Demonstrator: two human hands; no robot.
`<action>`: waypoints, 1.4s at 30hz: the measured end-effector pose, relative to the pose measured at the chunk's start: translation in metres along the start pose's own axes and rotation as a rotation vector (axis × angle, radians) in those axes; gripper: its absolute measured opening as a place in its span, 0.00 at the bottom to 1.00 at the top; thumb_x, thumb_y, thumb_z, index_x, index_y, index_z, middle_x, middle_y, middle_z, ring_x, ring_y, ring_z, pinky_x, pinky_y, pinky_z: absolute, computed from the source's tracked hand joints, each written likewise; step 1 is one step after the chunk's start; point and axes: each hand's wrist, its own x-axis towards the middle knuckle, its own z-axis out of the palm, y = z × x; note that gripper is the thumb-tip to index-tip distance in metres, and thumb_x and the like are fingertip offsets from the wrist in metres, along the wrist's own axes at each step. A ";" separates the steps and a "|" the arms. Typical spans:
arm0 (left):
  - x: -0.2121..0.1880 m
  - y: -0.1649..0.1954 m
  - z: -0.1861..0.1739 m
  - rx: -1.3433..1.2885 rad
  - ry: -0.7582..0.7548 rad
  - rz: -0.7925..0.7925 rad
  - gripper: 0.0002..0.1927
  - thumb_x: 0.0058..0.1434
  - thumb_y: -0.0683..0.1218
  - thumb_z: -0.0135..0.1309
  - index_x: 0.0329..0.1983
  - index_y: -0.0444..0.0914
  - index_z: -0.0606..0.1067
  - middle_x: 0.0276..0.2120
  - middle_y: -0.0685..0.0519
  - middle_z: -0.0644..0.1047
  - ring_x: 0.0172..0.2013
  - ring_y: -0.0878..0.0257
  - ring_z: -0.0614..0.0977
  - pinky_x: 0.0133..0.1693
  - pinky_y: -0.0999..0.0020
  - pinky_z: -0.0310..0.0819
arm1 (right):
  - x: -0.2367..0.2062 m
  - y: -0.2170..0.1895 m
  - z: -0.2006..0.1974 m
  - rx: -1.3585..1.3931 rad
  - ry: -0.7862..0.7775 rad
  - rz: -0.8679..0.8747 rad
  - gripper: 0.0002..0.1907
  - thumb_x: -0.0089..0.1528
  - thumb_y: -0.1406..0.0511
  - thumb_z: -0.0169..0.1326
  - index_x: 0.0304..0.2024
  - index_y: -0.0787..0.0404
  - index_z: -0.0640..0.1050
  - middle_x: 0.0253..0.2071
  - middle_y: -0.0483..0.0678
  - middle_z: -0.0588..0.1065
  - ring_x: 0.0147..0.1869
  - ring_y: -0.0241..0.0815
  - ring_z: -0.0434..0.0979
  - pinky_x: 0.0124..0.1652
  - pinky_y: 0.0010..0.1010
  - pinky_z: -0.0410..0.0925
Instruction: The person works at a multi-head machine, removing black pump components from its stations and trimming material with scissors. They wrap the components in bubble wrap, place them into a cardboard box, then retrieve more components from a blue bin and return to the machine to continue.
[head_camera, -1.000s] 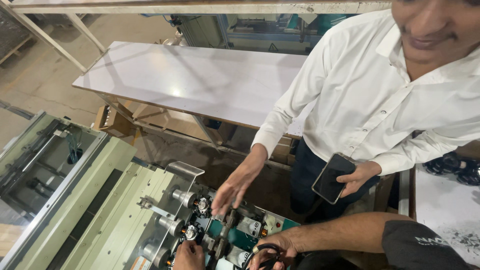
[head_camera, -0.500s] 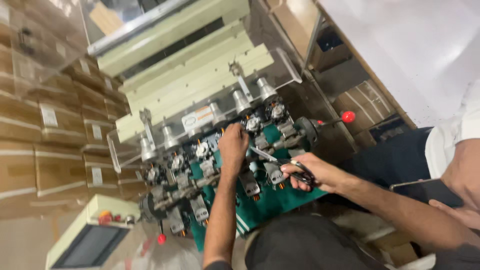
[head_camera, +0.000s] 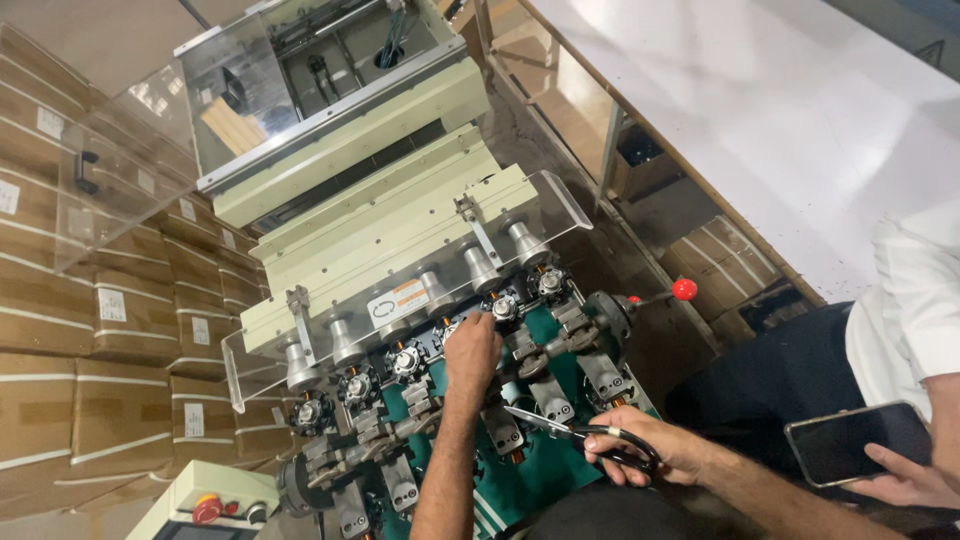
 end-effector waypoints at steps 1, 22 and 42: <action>0.002 0.000 0.002 -0.010 -0.033 -0.003 0.07 0.52 0.42 0.57 0.33 0.37 0.73 0.33 0.45 0.76 0.35 0.44 0.80 0.35 0.50 0.76 | -0.003 0.003 -0.003 0.004 0.007 -0.002 0.14 0.64 0.60 0.58 0.37 0.68 0.77 0.21 0.52 0.77 0.15 0.32 0.71 0.17 0.20 0.62; 0.028 -0.014 -0.008 -0.129 0.286 -0.202 0.05 0.57 0.40 0.57 0.35 0.38 0.74 0.34 0.48 0.77 0.31 0.48 0.80 0.32 0.55 0.75 | 0.019 0.024 -0.036 0.008 0.135 0.047 0.13 0.63 0.61 0.60 0.34 0.66 0.75 0.18 0.50 0.75 0.14 0.32 0.71 0.17 0.21 0.63; 0.030 -0.009 0.012 -0.295 0.309 -0.177 0.07 0.57 0.41 0.59 0.38 0.37 0.76 0.32 0.48 0.77 0.30 0.53 0.81 0.33 0.60 0.76 | 0.029 0.034 -0.044 0.032 0.101 0.074 0.13 0.63 0.62 0.60 0.34 0.67 0.76 0.19 0.51 0.75 0.14 0.32 0.71 0.16 0.21 0.64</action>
